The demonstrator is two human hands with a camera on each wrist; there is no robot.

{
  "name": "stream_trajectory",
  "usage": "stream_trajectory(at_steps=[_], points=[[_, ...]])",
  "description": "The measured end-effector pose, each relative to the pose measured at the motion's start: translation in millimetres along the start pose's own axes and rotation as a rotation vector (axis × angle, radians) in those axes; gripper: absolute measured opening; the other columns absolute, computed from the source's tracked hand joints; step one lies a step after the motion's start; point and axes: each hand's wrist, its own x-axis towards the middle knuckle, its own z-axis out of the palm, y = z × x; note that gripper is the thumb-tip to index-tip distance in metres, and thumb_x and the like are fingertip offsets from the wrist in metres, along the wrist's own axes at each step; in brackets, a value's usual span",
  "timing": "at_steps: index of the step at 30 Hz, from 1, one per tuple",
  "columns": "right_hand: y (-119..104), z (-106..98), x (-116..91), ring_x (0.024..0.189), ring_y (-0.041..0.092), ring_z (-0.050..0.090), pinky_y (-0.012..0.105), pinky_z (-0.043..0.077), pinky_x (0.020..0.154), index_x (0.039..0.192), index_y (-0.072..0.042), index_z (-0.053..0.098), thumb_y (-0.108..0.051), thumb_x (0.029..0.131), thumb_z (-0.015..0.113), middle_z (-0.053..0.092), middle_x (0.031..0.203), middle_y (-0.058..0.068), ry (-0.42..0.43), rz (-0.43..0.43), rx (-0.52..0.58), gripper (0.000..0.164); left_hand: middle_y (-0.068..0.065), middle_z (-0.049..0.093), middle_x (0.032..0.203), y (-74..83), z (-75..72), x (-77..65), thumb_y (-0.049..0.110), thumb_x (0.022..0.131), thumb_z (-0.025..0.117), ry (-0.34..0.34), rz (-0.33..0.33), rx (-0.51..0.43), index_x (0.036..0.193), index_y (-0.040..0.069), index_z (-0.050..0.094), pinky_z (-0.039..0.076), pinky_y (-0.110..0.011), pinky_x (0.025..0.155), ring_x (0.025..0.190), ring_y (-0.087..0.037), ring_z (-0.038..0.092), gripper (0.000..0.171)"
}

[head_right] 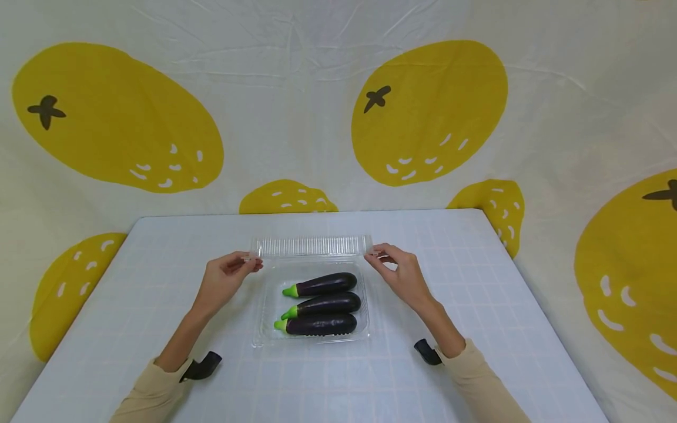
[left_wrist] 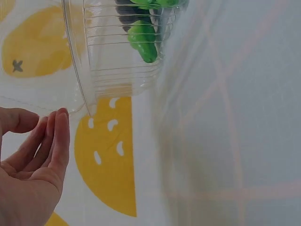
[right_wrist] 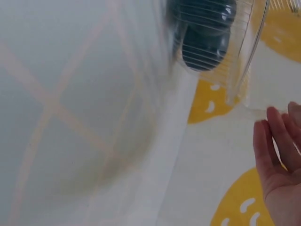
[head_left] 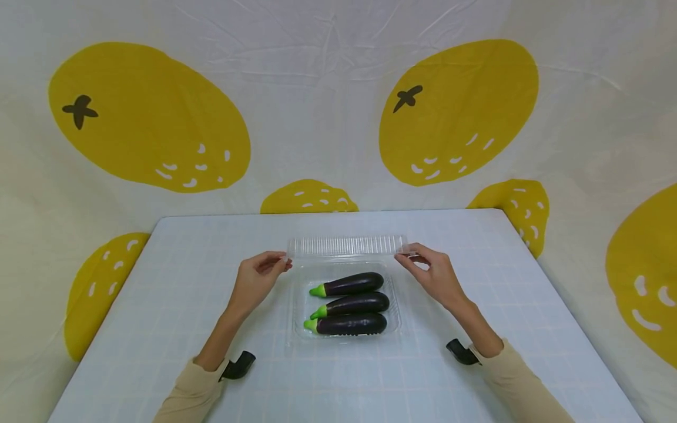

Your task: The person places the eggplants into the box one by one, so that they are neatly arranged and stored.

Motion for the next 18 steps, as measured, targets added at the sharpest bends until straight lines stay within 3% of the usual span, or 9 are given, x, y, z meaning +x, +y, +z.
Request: stream_trajectory(at_steps=[4, 11, 18], points=[[-2.8, -2.8, -4.3, 0.092, 0.017, 0.071, 0.038, 0.061, 0.086, 0.103, -0.011, 0.073, -0.007, 0.092, 0.078, 0.076, 0.099, 0.000, -0.044, 0.039, -0.023, 0.013, -0.018, 0.075, 0.107, 0.3, -2.3, -3.4, 0.018, 0.102, 0.067, 0.010, -0.061, 0.032, 0.119, -0.005, 0.072, 0.057, -0.018, 0.084, 0.096, -0.033, 0.073, 0.028], [-6.4, -8.2, -10.4, 0.094, 0.018, 0.071, 0.024, 0.058, 0.086, 0.111, -0.009, 0.074, -0.006, 0.098, 0.069, 0.076, 0.104, 0.002, -0.127, 0.101, 0.039, 0.014, -0.013, 0.075, 0.111, 1.0, -5.5, -9.8, 0.031, 0.101, 0.069, 0.005, -0.127, 0.038, 0.118, 0.000, 0.075, 0.055, -0.017, 0.085, 0.095, -0.012, 0.070, 0.036], [-3.4, -10.7, -15.8, 0.098, 0.018, 0.069, 0.022, 0.057, 0.087, 0.114, -0.005, 0.073, -0.009, 0.103, 0.063, 0.074, 0.110, 0.007, -0.176, 0.200, 0.116, 0.015, -0.013, 0.072, 0.119, 1.8, -6.4, -17.4, 0.029, 0.099, 0.072, -0.059, -0.144, -0.014, 0.121, 0.001, 0.073, 0.054, -0.018, 0.090, 0.101, -0.016, 0.071, 0.036]])
